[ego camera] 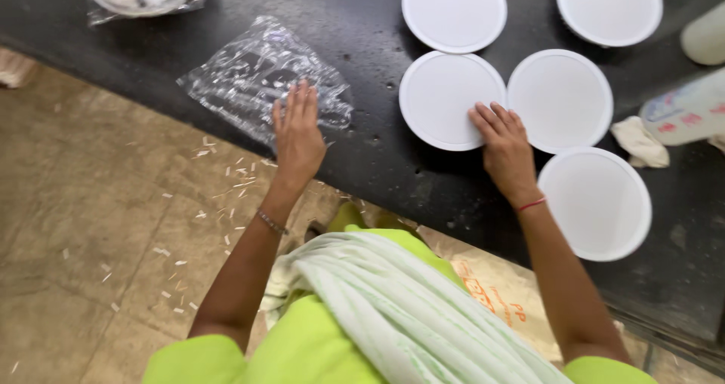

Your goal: The person wraps round LED panel lights with clear plastic film at a workbench, twisting the film to secure it, and stacks the wrapped lights on the table. They occasionally reach into a bag below the table for more film and continue wrapping one light at a time.

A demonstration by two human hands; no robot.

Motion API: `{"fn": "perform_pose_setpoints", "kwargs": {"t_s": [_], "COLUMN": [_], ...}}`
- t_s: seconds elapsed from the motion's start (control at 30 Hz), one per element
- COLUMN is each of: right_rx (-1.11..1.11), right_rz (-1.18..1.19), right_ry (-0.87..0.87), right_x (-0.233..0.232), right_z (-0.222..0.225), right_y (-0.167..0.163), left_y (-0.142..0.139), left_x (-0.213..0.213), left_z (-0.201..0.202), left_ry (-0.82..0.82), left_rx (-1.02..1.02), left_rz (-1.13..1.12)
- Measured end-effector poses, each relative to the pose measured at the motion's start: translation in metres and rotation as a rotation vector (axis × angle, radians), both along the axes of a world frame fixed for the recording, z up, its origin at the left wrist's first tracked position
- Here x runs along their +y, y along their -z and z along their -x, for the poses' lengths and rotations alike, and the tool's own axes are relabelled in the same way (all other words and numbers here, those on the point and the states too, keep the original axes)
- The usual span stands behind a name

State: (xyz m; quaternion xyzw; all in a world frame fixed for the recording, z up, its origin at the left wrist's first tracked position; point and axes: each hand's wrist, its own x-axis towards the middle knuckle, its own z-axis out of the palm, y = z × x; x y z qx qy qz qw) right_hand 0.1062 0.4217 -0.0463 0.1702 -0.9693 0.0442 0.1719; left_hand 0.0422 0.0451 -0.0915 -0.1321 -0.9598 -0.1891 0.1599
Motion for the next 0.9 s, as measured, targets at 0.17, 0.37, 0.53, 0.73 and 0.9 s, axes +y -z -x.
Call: {"fn": "perform_pose_setpoints", "kwargs": {"t_s": [0.17,0.37,0.53,0.73,0.9], "right_rx": [0.141,0.193,-0.185,-0.660,-0.830], "right_rz": [0.126,0.508,1.295,1.840,2.030], "right_ry": [-0.167,-0.102,0.046,0.109,0.103], "right_x": [-0.007,-0.026,-0.023,-0.040,-0.049], "right_z": [0.003,0.016,0.050,0.057,0.053], "right_y": [-0.011,-0.040,-0.022,0.046,0.076], "left_y": [-0.004,-0.023,-0.031,-0.030,-0.023], "left_x": [-0.001,0.012,0.031,0.063,0.077], "left_z": [0.012,0.017,0.014,0.000,-0.019], "left_ry": [-0.029,-0.065,-0.089,-0.049,-0.036], "left_rx": [0.026,-0.054,-0.077,-0.132,-0.220], "left_rz": [-0.063,-0.109,-0.127,-0.034,-0.031]}}
